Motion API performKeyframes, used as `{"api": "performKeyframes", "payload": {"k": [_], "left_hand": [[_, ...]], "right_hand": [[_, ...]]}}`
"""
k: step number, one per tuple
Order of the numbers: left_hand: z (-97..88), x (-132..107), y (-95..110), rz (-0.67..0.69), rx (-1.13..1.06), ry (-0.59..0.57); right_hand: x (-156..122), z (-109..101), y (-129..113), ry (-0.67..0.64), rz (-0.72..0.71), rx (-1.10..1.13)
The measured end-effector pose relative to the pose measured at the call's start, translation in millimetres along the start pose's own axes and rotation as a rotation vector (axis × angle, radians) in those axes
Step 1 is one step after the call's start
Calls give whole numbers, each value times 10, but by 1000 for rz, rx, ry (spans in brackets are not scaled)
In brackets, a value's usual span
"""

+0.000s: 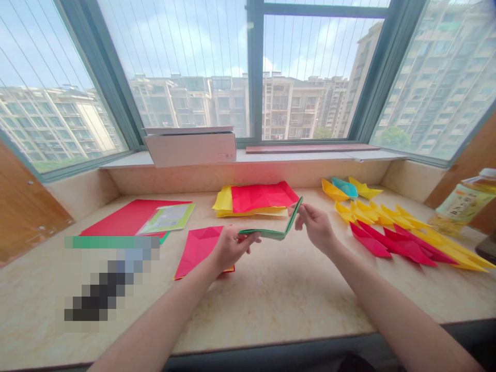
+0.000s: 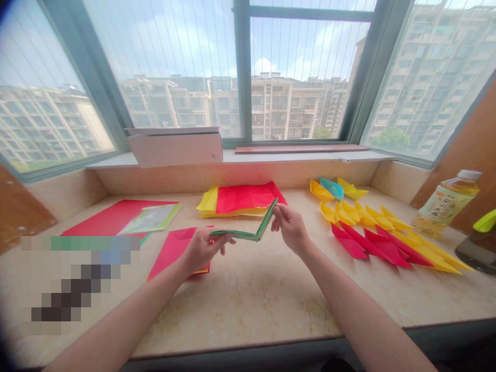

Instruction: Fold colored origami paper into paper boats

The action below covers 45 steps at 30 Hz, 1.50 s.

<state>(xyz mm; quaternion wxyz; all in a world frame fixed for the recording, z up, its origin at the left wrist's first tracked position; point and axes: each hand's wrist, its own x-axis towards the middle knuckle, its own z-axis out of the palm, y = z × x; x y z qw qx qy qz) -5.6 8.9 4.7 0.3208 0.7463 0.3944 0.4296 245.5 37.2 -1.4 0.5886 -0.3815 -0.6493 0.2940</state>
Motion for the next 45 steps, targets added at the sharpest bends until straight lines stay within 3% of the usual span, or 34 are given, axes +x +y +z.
{"api": "performKeyframes", "payload": {"k": [4,7,18,22,27,35,38,45], "left_hand": [[-78,61,-15,-91,-128,226],[-78,87,-32,-124,-182,254],[-5,82,-192,-153,-163,78],[4,82,-220,-90,-69,3],[20,77,-175,-63,-24,-74],[118,-9,-50,-119,-216,-200],[147,-21,-37,-110,-336,-240],[267,-4,-13,-148,-549,-176]], "right_hand": [[23,-19,16,95,34,32],[2,0,20,85,39,29],[-49,30,71,2,-20,-42],[-63,47,61,-37,-91,-95],[-67,68,14,24,-232,-219],[-163,177,-1,14,-363,-252],[-200,229,-10,-55,-474,-305],[-283,357,-71,-254,-590,-596]]}}
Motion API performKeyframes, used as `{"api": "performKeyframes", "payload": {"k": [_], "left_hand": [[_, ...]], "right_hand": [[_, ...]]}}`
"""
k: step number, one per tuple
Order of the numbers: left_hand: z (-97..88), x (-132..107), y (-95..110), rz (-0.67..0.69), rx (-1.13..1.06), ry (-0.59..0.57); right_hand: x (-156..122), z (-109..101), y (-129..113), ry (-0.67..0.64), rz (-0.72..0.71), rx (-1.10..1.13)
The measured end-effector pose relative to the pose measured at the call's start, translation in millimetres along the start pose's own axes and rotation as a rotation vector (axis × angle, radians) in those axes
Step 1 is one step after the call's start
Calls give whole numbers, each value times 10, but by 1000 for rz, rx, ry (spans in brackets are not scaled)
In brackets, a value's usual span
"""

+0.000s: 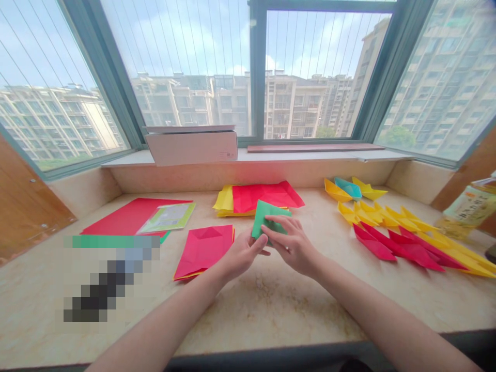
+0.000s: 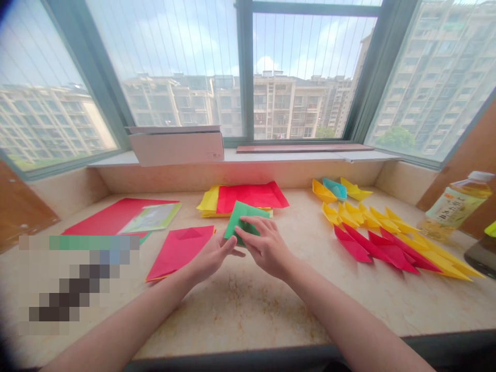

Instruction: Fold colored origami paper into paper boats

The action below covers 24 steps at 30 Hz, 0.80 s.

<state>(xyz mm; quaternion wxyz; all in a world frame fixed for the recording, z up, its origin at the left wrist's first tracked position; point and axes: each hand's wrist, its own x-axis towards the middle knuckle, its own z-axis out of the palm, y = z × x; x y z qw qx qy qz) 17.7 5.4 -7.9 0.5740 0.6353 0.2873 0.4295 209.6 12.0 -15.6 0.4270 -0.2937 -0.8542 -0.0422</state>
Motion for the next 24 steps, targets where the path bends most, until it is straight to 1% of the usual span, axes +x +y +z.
{"api": "performKeyframes", "payload": {"k": [3,7,8,9,11,14,16,17,18,20,22,24], "left_hand": [[12,15,0,-44,-23,72],[-17,20,12,-70,-110,87],[-26,22,17,-67,-135,99],[-34,24,24,-62,-159,120],[-45,27,41,-49,-198,169],[-46,25,69,-43,-230,195],[-40,17,79,-52,-242,170],[-36,11,79,-60,-249,153],[-34,4,77,-69,-257,136],[-35,-13,71,-95,-267,113],[-42,-31,69,-121,-267,100],[-48,-48,77,-142,-256,81]], "right_hand": [[5,2,-34,-65,-24,-22],[18,14,-24,-138,-46,-38],[23,15,-14,-140,-49,-41],[27,13,-1,-121,-43,-42],[34,-4,29,-29,11,-35],[43,-50,78,165,173,35],[52,-77,104,251,294,171],[58,-86,112,267,360,271],[66,-91,115,259,419,385],[84,-94,108,197,501,611],[102,-91,90,136,533,775],[112,-90,71,108,539,867]]}}
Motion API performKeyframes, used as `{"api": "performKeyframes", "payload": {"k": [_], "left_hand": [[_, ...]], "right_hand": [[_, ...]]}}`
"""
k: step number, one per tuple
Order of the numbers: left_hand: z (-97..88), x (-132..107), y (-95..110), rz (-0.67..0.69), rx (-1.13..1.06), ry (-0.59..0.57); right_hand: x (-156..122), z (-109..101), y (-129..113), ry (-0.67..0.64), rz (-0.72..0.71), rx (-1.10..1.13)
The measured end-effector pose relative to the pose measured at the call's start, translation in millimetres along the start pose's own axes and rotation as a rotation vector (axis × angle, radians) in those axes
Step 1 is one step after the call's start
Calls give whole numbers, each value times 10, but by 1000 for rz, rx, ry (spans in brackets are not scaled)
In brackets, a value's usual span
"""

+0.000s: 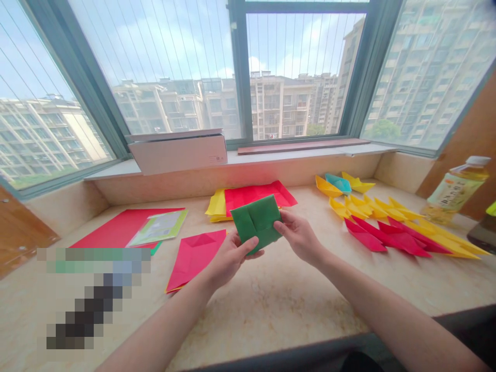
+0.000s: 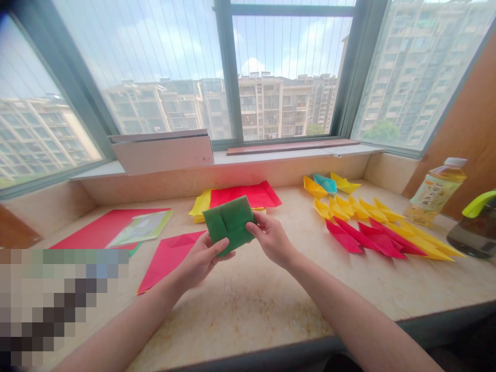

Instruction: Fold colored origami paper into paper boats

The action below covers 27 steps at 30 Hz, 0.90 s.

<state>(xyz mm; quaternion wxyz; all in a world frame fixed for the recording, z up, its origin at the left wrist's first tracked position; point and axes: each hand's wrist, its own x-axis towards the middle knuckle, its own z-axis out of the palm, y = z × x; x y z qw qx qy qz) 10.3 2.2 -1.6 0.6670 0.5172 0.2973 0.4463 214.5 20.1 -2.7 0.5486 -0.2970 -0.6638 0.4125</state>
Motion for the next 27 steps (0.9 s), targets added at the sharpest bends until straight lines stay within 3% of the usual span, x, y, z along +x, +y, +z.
{"api": "performKeyframes", "payload": {"k": [6,13,21,27], "left_hand": [[28,-30,27,-84,126,-83],[37,11,10,-21,273,-24],[107,17,-39,-33,282,92],[96,2,-64,-19,344,104]], "right_hand": [[-35,8,-33,-62,-2,-41],[-68,53,-68,-108,80,-106],[-73,81,-68,-94,50,-49],[-90,96,-93,-112,69,3]]}}
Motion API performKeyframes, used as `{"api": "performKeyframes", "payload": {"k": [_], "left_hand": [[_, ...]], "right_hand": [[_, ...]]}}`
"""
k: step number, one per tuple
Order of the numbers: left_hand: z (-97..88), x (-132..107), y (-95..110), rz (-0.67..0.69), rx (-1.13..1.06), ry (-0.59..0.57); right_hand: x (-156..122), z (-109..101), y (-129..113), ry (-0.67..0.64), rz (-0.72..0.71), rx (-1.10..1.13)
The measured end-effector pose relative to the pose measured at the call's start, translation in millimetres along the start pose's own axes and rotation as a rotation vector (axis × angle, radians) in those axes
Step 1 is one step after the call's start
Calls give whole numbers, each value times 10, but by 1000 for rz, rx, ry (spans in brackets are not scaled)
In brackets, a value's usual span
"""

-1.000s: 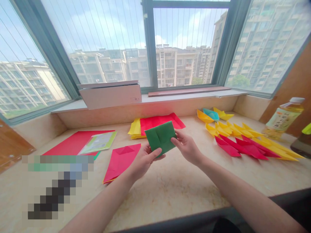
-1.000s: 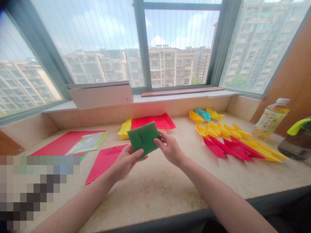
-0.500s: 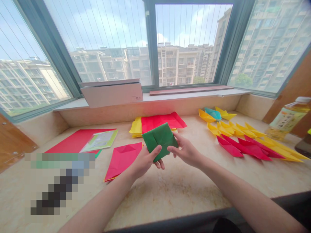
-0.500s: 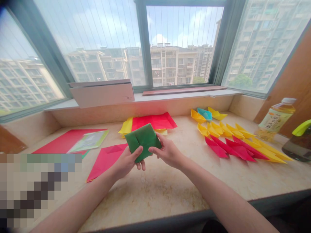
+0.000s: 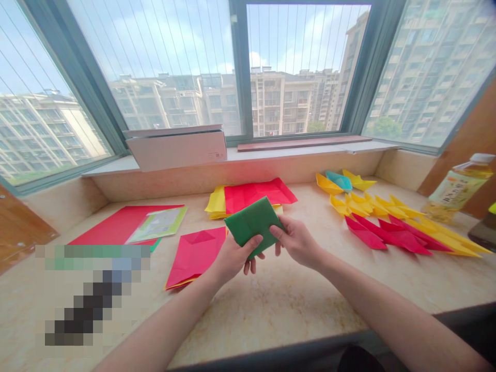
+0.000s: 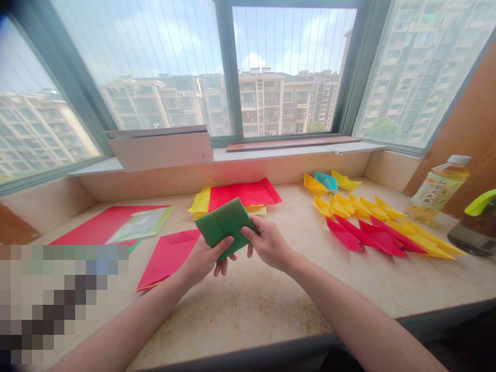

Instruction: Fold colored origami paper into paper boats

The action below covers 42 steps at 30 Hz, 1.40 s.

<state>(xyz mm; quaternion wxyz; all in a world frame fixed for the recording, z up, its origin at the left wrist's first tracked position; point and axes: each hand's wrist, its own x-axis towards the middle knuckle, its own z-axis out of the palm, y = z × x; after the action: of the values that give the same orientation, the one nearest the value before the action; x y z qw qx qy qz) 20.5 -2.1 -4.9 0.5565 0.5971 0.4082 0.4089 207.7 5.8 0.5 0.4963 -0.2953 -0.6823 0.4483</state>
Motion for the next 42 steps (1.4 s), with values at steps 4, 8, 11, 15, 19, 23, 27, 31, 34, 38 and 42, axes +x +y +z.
{"api": "performKeyframes", "payload": {"k": [4,8,11,15,19,23,27,31,34,38,42], "left_hand": [[3,-23,-6,-25,42,-66],[2,-27,28,-21,69,-64],[12,-25,31,-54,65,-88],[24,-29,2,-53,77,-132],[-12,-36,54,-8,175,-134],[-62,-44,136,-62,313,-147],[-111,-18,90,-88,310,-111],[-167,17,50,-89,230,-131],[-195,18,75,-135,259,-172],[-198,10,86,-175,276,-224],[-164,18,76,-139,269,-167]], "right_hand": [[2,-3,-40,12,19,-5],[2,-16,-25,48,46,-33],[-13,-10,7,57,77,-57],[-11,3,7,82,18,-15],[25,-51,-1,4,71,-9],[28,-106,6,61,53,-169],[17,-84,-15,175,16,-284],[39,-104,-33,221,16,-210],[74,-162,-27,169,45,-130],[108,-211,-4,239,81,-118],[122,-224,33,255,72,-166]]}}
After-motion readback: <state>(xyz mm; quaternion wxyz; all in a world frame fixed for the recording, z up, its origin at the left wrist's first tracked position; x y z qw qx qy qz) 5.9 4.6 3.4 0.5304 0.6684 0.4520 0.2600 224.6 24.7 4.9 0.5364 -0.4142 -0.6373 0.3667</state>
